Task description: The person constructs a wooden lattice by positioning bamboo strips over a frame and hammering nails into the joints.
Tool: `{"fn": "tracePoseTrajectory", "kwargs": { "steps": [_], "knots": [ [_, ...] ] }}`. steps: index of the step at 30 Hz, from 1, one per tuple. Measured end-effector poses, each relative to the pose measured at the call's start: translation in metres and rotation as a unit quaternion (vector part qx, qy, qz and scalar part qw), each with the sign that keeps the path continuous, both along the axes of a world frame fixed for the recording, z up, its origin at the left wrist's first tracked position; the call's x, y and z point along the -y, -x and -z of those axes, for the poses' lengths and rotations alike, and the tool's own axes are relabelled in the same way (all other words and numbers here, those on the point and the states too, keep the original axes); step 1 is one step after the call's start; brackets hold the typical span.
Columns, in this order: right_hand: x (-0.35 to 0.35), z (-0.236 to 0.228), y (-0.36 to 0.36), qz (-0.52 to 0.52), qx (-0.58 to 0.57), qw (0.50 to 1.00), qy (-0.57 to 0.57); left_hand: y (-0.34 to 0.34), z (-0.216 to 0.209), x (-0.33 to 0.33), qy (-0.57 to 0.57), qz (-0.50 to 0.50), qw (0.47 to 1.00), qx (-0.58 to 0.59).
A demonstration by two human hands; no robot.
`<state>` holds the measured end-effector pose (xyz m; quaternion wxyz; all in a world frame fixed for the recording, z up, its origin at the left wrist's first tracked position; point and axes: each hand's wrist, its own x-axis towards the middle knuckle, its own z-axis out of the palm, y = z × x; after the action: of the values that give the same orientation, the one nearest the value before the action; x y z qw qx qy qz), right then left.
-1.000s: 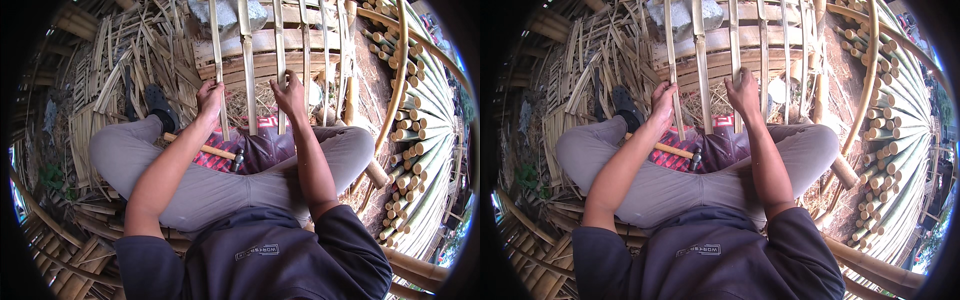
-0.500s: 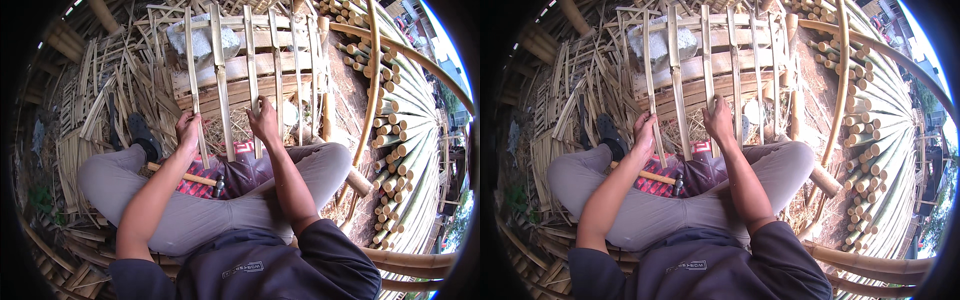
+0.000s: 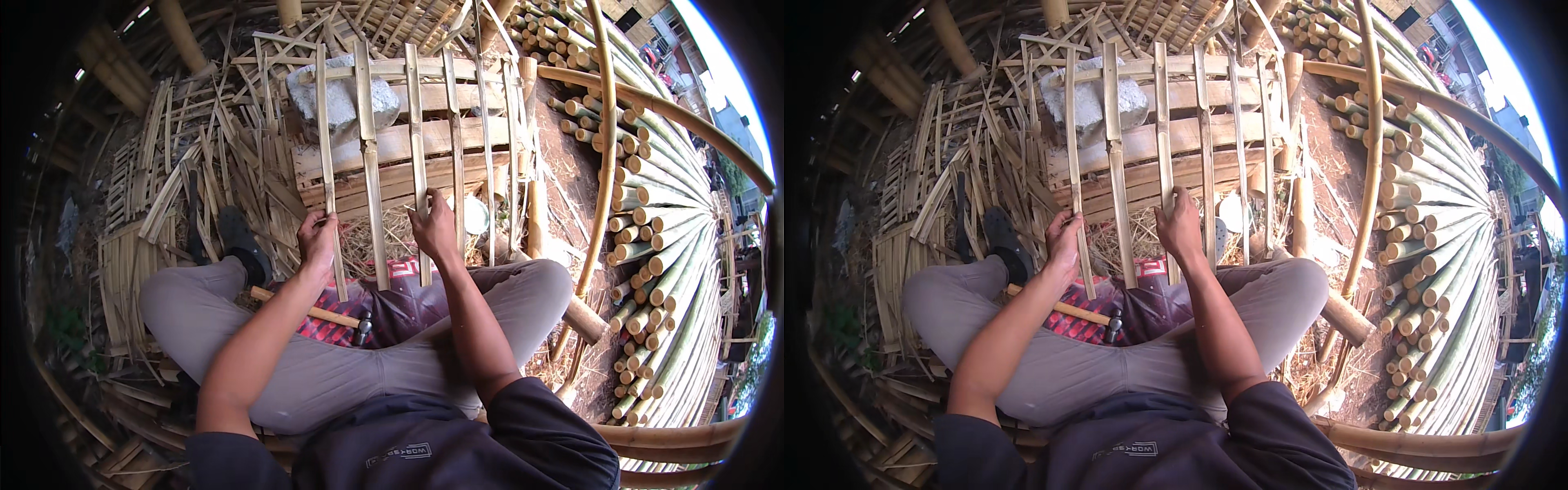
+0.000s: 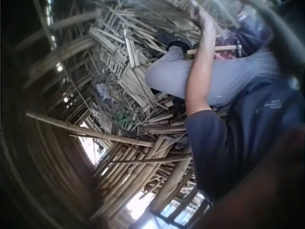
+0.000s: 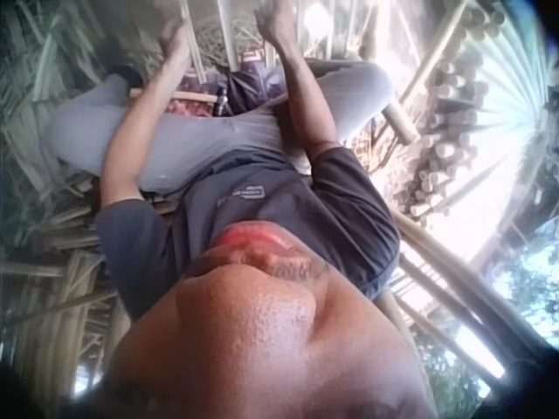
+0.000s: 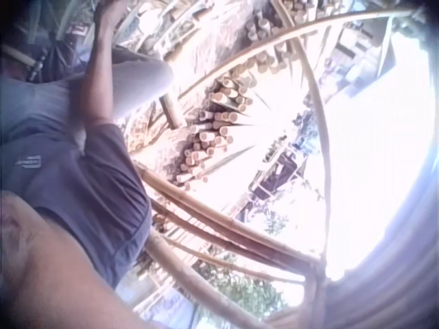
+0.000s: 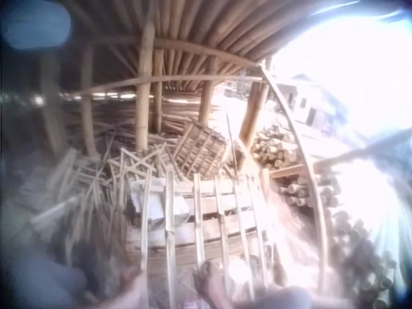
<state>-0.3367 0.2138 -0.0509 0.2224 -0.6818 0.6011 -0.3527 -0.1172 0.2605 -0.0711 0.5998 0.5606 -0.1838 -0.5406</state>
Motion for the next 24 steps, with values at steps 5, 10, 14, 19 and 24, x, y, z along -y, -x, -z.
{"fn": "tracePoseTrajectory", "kwargs": {
  "steps": [5, 10, 14, 19, 24],
  "knots": [
    [0.000, -0.001, -0.002, 0.007, 0.021, 0.999, -0.042, -0.003, 0.002, 0.000, 0.003, 0.000, 1.000, 0.011],
    [0.001, 0.000, -0.001, 0.010, 0.024, 0.998, -0.058, -0.008, 0.015, 0.002, 0.011, 0.007, 0.999, 0.031],
    [0.001, 0.003, 0.003, 0.015, 0.012, 0.999, -0.046, 0.002, 0.001, 0.001, 0.000, -0.005, 1.000, 0.012],
    [-0.001, -0.006, -0.001, 0.016, 0.023, 0.998, -0.050, -0.002, 0.004, 0.002, 0.012, -0.010, 1.000, 0.018],
    [0.000, -0.009, 0.001, 0.025, 0.053, 0.995, -0.077, 0.002, -0.008, 0.000, -0.003, 0.000, 1.000, -0.024]
  ]
}}
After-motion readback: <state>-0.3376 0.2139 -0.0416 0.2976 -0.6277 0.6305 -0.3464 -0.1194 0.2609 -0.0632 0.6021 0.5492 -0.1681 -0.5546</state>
